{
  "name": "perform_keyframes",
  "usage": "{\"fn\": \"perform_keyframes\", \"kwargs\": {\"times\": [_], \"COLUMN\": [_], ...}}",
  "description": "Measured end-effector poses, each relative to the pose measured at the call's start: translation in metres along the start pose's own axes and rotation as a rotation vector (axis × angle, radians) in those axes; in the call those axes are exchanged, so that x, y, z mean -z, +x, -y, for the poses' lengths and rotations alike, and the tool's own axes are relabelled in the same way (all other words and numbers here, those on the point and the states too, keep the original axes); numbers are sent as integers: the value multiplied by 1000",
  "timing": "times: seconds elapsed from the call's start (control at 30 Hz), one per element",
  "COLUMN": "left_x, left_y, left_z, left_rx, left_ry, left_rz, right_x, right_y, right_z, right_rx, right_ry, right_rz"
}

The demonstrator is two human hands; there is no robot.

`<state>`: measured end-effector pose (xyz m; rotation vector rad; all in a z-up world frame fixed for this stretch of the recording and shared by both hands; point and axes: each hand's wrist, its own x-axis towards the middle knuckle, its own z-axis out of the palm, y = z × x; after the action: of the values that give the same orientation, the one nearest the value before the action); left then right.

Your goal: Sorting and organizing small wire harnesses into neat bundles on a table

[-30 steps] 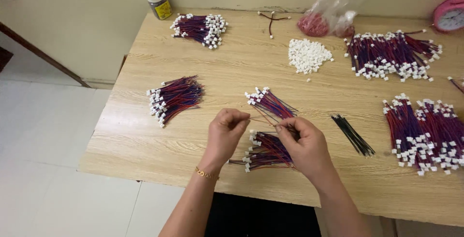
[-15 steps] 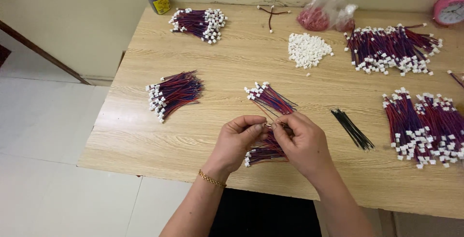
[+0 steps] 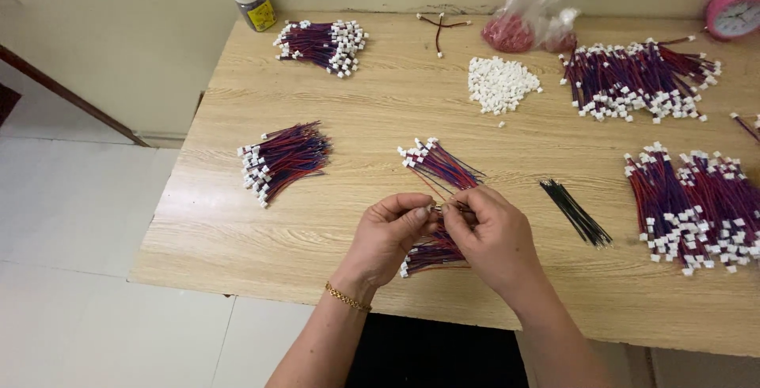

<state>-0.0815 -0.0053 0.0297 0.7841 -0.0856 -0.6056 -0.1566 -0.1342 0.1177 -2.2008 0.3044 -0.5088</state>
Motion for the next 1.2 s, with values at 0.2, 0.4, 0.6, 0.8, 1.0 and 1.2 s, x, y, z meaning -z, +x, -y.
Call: {"fn": "perform_keyframes", "kwargs": {"times": [0.2, 0.4, 0.6, 0.8, 1.0, 1.2], "left_x": [3, 5, 20, 59, 42, 63], "left_y": [4, 2, 25, 99, 108, 112], "left_z": [3, 13, -12, -17, -9, 7], "left_rx": [-21, -11, -61, -260, -422, -378], "left_ry": [137, 245, 926, 1631, 1882, 1744], "left_rz": [-10, -53, -17, -185, -219, -257], "right_x": [0, -20, -36, -42, -16, -13], "right_y": [-3, -3, 1, 5, 1, 2], "right_z": [-3, -26, -62, -78, -35, -31], "right_rx": [108, 117, 15, 154, -297, -316], "right_ry": [-48, -106, -193, -195, -166, -95], "right_rz": [-2, 0, 153, 138, 203, 169]}}
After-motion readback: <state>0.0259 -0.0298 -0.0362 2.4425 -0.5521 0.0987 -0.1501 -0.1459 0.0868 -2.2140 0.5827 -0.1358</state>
